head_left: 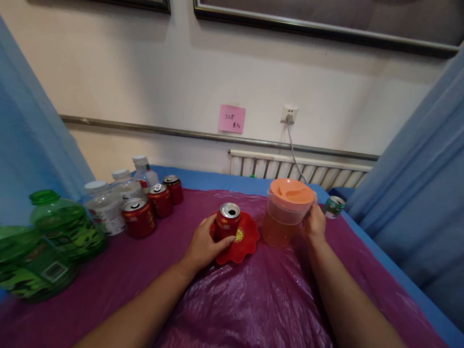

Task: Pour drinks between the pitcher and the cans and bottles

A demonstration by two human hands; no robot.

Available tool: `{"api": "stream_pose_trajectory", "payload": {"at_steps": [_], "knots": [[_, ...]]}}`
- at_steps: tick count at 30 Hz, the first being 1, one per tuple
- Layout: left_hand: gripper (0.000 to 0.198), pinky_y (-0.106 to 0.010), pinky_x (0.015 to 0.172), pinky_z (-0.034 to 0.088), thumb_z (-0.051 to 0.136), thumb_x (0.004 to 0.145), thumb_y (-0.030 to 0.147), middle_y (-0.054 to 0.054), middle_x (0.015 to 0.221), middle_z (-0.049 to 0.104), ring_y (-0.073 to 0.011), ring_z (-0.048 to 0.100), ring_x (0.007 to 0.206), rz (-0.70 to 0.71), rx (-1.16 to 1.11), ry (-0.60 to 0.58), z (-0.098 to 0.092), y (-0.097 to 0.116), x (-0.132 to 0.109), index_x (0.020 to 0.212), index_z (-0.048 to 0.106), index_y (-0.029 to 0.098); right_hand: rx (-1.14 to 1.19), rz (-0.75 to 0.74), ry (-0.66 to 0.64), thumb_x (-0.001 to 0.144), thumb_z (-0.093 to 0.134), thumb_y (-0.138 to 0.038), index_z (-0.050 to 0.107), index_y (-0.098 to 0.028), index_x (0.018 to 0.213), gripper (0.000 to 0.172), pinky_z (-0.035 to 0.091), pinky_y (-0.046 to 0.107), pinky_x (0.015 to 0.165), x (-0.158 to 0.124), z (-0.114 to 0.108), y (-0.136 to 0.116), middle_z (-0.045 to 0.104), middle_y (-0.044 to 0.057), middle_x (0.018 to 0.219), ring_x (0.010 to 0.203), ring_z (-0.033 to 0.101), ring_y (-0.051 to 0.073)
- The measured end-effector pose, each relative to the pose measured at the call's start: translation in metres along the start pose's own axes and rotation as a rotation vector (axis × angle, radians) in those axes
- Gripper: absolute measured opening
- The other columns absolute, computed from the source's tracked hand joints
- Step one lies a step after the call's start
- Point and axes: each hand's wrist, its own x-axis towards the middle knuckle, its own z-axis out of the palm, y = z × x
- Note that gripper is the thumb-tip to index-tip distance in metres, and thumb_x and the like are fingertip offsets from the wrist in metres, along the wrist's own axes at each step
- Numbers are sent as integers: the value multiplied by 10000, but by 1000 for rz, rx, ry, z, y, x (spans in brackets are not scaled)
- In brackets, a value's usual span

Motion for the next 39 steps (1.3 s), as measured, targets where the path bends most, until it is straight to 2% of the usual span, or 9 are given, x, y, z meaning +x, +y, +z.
{"api": "stream_pose_trajectory", "payload": {"at_steps": [5, 11, 17, 23, 28, 33, 36, 39], "knots": [[638, -472, 959, 538, 802, 716, 448, -109, 1214, 719, -311, 683, 1088, 15, 3, 7, 0, 2, 0, 1273, 610, 204, 31, 18, -10, 680, 662, -779, 560, -196, 711, 593, 415, 257, 519, 3, 2, -6, 515, -69, 531, 547, 511, 133], [657, -496, 967, 512, 814, 694, 443, -121, 1211, 715, -329, 667, 1089, 1, 58, 28, 1, 2, -1, 1275, 622, 203, 50, 27, -86, 645, 708, -773, 435, -226, 630, 612, 298, 223, 425, 1, 10, -23, 381, -115, 490, 425, 350, 73], [673, -509, 1000, 470, 822, 694, 451, -116, 1229, 713, -340, 646, 1117, 17, 94, 31, 2, -3, -3, 1293, 616, 224, 17, -25, -133, 610, 809, -682, 405, -224, 566, 613, 300, 217, 419, -10, 24, -50, 357, -116, 466, 417, 332, 63], [682, -496, 1012, 441, 819, 700, 475, -106, 1224, 715, -333, 636, 1114, 9, 101, 67, 2, -5, -6, 1301, 614, 227, -17, -112, -66, 672, 826, -588, 474, -210, 586, 524, 267, 217, 392, -16, 39, -93, 409, -101, 480, 421, 318, 66], [663, -481, 1012, 422, 842, 679, 463, -88, 1214, 714, -328, 621, 1118, 18, 137, 69, 2, -6, -9, 1263, 624, 236, -8, -189, 28, 661, 846, -561, 545, -193, 604, 479, 283, 224, 377, -37, 49, -122, 470, -78, 501, 433, 360, 78], [637, -459, 984, 421, 830, 688, 529, -76, 1179, 711, -317, 610, 1102, 30, 164, 59, 0, -8, -8, 1218, 632, 234, -54, -169, -5, 628, 864, -581, 606, -186, 632, 471, 273, 219, 369, -51, 40, -133, 467, -79, 497, 438, 354, 78], [682, -463, 981, 421, 810, 683, 608, -77, 1163, 708, -320, 613, 1094, 33, 175, 47, -1, -7, -7, 1225, 632, 235, -124, -176, -29, 598, 881, -577, 649, -187, 652, 456, 250, 221, 373, -50, 29, -138, 474, -71, 506, 456, 363, 84], [703, -467, 1003, 404, 816, 680, 600, -68, 1170, 711, -319, 622, 1095, 38, 165, 24, 0, -5, -8, 1256, 627, 245, -153, -202, -45, 614, 881, -562, 657, -194, 652, 432, 241, 232, 384, -47, 22, -142, 486, -59, 518, 473, 374, 91]]}}
